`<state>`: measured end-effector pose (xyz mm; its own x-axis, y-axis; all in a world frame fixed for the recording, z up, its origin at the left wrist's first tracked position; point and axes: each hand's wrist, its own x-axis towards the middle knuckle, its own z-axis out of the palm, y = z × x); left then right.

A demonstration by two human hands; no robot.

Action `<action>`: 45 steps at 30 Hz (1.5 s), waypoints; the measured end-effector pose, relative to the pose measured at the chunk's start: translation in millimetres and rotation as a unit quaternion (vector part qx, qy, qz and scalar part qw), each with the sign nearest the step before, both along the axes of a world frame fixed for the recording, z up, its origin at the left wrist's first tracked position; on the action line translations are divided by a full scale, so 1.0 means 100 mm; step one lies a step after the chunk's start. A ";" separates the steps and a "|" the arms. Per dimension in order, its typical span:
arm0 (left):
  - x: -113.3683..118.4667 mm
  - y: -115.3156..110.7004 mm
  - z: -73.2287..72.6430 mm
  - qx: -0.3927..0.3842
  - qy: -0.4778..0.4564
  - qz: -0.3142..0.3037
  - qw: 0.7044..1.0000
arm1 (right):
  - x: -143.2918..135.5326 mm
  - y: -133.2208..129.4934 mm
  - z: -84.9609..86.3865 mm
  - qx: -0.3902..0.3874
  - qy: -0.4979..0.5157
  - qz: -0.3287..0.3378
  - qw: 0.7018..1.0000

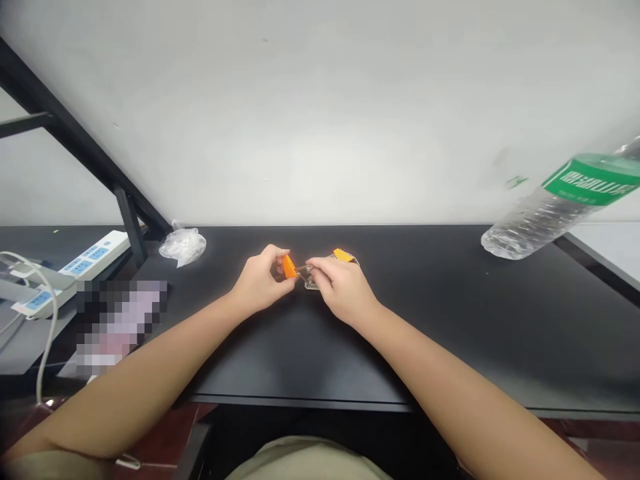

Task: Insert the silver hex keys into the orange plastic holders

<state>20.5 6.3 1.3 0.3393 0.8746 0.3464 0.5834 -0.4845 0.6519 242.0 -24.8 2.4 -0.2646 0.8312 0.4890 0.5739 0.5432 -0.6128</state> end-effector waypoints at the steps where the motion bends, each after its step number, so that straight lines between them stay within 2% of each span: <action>1: 0.00 0.00 -0.01 0.003 -0.002 -0.001 1.000 | 0.00 0.00 -0.01 0.017 -0.022 0.004 1.000; 5: 0.02 0.00 -0.03 0.019 -0.009 0.002 1.000 | -0.03 0.03 -0.05 0.034 -0.099 0.006 0.994; 10: 0.02 0.00 -0.04 0.038 0.000 0.000 0.999 | -0.15 -0.02 -0.06 -0.023 -0.129 0.030 0.991; 14: 0.02 0.00 -0.03 0.058 0.018 0.003 0.998 | -0.22 -0.06 0.03 -0.086 -0.049 0.056 0.993; 18: 0.02 -0.02 -0.04 0.113 0.050 -0.003 0.992 | -0.20 -0.04 0.10 -0.167 0.058 0.079 0.981; 21: 0.02 -0.03 -0.05 0.101 0.039 -0.013 0.994 | -0.18 -0.01 0.10 -0.164 0.056 0.089 0.981; 24: 0.00 -0.02 -0.05 0.074 0.011 -0.025 0.997 | -0.13 0.01 0.11 -0.148 0.023 0.096 0.984; 26: 0.00 0.00 -0.05 0.066 0.002 -0.031 0.997 | -0.06 0.03 0.13 -0.144 -0.002 0.076 0.987; 29: -0.02 0.05 -0.05 0.056 0.011 -0.024 0.998 | 0.11 0.05 0.17 -0.113 -0.089 0.061 0.988; 33: -0.02 0.09 -0.05 0.039 0.005 -0.017 0.999 | 0.21 0.03 0.12 -0.066 -0.253 0.114 0.958; 36: -0.03 0.10 -0.05 0.031 -0.018 -0.036 0.999 | 0.13 -0.05 0.06 -0.041 -0.322 0.102 0.940; 39: -0.04 0.11 -0.06 0.032 -0.019 -0.048 0.998 | 0.04 -0.10 0.06 -0.035 -0.352 0.076 0.932; 42: -0.05 0.11 -0.07 0.036 -0.016 -0.051 0.998 | 0.07 -0.08 0.14 -0.083 -0.279 0.088 0.953; 45: -0.04 0.10 -0.06 0.041 -0.010 -0.057 0.997 | 0.15 -0.01 0.21 -0.136 -0.098 0.091 0.982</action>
